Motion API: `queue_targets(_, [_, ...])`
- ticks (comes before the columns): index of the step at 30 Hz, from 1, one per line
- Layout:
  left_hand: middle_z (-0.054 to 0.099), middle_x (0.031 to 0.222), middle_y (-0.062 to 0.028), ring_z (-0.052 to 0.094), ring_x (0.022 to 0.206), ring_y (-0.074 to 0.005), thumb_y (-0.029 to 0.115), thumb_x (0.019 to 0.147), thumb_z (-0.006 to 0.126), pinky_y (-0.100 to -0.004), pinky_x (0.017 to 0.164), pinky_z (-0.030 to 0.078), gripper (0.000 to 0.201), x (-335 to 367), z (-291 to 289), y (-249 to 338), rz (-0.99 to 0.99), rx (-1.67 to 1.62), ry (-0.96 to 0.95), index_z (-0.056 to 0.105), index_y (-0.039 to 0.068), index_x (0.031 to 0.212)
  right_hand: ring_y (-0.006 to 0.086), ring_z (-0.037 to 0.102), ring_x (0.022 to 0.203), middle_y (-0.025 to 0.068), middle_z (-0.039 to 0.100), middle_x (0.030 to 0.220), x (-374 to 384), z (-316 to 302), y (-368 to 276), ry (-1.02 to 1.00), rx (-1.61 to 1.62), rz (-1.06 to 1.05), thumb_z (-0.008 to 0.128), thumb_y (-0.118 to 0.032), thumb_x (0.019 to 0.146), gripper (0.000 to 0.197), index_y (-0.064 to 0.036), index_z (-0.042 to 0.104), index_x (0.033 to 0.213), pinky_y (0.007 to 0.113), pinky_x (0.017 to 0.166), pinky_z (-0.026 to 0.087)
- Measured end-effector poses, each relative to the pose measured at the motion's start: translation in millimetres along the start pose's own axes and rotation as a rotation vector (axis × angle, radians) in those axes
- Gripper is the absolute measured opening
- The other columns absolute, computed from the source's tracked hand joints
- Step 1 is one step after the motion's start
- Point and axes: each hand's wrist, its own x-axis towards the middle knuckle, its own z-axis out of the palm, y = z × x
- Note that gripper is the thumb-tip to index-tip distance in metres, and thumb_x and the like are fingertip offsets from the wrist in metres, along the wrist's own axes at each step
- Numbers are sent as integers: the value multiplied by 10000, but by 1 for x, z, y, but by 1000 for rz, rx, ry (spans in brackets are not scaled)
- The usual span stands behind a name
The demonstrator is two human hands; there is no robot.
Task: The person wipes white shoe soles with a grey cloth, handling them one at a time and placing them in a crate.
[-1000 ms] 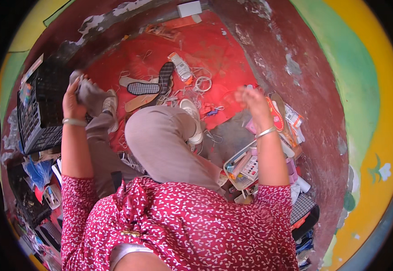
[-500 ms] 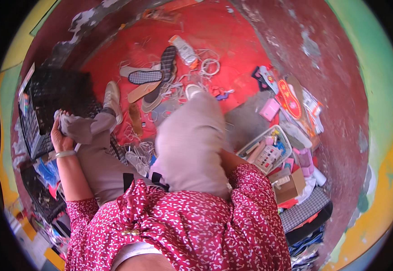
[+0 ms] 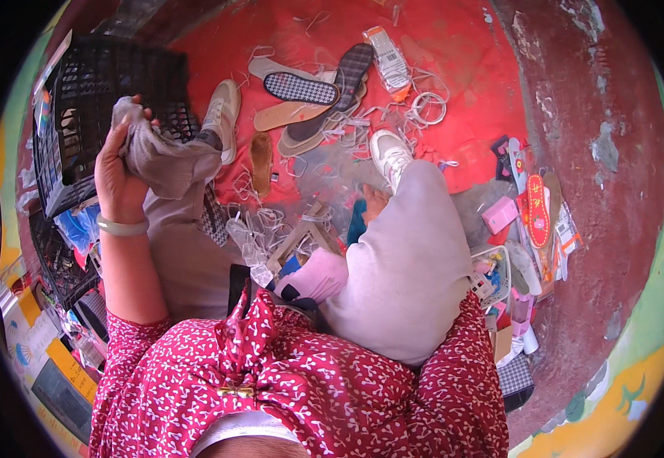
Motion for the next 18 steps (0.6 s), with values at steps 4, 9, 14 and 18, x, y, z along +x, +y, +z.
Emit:
queue_targets(4, [602, 1044, -153, 605, 903, -238, 76, 884, 504, -335, 843, 493, 379, -2, -8, -2, -22, -33, -96, 464, -37, 1244, 315, 429, 1126, 203, 392, 1241, -46, -42, -9, 55, 67, 30, 697, -233, 704, 768, -27, 283, 1317, 368, 962, 333])
queue_targets(9, [603, 976, -154, 600, 852, -251, 82, 872, 516, -357, 798, 500, 359, -10, 4, 1, 5, -26, -38, 485, -30, 1212, 292, 492, 1010, 184, 462, 1107, -144, -117, -81, 198, 230, 58, 741, -295, 647, 774, -4, 342, 1243, 357, 884, 368])
queue_targets(14, [597, 997, -158, 601, 859, -237, 97, 891, 482, -341, 795, 502, 374, -21, 13, 7, 9, -16, -104, 460, -35, 1240, 270, 555, 894, 165, 531, 972, -226, -194, -193, 302, 419, 115, 784, -358, 590, 790, 19, 400, 1169, 347, 806, 403])
queue_targets(18, [600, 992, -154, 604, 854, -236, 98, 888, 486, -339, 787, 506, 369, -23, 16, 2, -19, 7, -111, 468, -30, 1234, 264, 580, 822, 158, 556, 890, -238, -232, -249, 329, 477, 151, 800, -416, 552, 803, 33, 430, 1106, 343, 746, 422])
